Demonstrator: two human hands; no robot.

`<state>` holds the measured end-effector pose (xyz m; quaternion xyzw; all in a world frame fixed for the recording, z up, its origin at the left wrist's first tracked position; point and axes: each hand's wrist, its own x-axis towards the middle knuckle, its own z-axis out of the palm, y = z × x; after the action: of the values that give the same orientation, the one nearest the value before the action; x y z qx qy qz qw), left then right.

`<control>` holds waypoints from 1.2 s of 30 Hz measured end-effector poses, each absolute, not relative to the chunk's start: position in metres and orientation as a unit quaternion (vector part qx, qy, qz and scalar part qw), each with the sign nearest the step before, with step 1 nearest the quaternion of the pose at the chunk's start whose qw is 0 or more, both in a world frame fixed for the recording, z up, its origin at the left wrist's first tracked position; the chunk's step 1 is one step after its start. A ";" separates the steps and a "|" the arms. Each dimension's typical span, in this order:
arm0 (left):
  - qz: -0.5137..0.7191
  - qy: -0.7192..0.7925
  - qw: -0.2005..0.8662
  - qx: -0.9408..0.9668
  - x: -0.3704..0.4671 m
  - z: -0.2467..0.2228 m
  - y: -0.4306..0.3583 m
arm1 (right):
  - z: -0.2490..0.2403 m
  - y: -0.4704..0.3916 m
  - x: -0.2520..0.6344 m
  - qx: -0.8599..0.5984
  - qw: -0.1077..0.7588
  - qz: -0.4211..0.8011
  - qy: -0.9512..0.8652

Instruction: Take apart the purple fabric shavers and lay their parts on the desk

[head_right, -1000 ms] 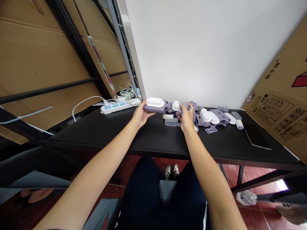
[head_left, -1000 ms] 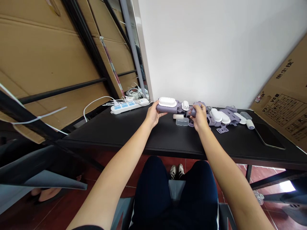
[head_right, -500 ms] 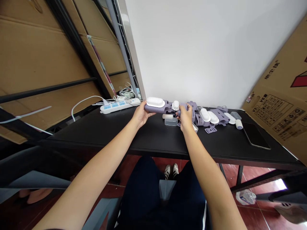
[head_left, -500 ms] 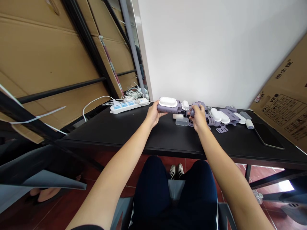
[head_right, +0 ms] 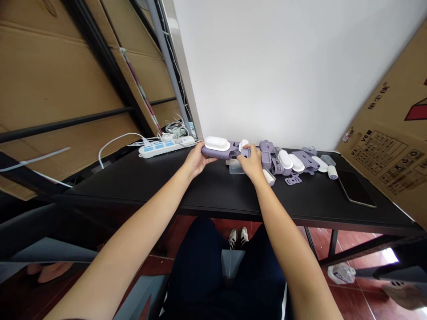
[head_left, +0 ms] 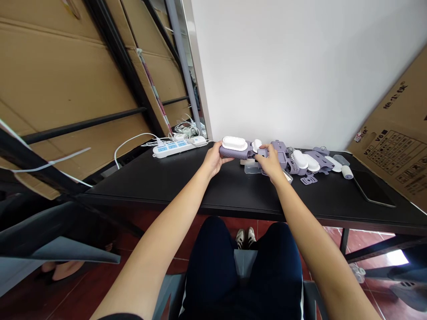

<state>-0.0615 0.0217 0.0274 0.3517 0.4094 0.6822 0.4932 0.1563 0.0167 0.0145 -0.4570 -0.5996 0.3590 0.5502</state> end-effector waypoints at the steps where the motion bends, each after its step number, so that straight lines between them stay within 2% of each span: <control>1: 0.679 0.408 0.494 0.359 -0.061 0.027 0.021 | 0.013 0.018 0.156 -0.456 0.542 0.320 -0.629; 5: 0.661 0.411 0.497 0.382 -0.059 0.026 0.020 | 0.008 0.024 0.156 -0.438 0.489 0.288 -0.697; 8: 0.647 0.410 0.509 0.392 -0.058 0.026 0.018 | 0.006 0.027 0.157 -0.426 0.486 0.295 -0.704; 15: 0.639 0.417 0.505 0.404 -0.056 0.028 0.014 | 0.008 0.021 0.161 -0.381 0.443 0.378 -0.719; 21: 0.635 0.421 0.501 0.409 -0.057 0.028 0.016 | 0.011 0.023 0.164 -0.388 0.447 0.338 -0.732; 26: 0.650 0.425 0.491 0.393 -0.061 0.027 0.021 | 0.012 0.025 0.164 -0.436 0.487 0.282 -0.702; 36: 0.685 0.415 0.466 0.377 -0.066 0.028 0.024 | 0.015 0.023 0.165 -0.473 0.504 0.263 -0.674</control>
<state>-0.0662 0.0238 0.0282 0.3774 0.4147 0.6847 0.4656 0.1650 0.0227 0.0148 -0.4725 -0.6736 0.2633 0.5036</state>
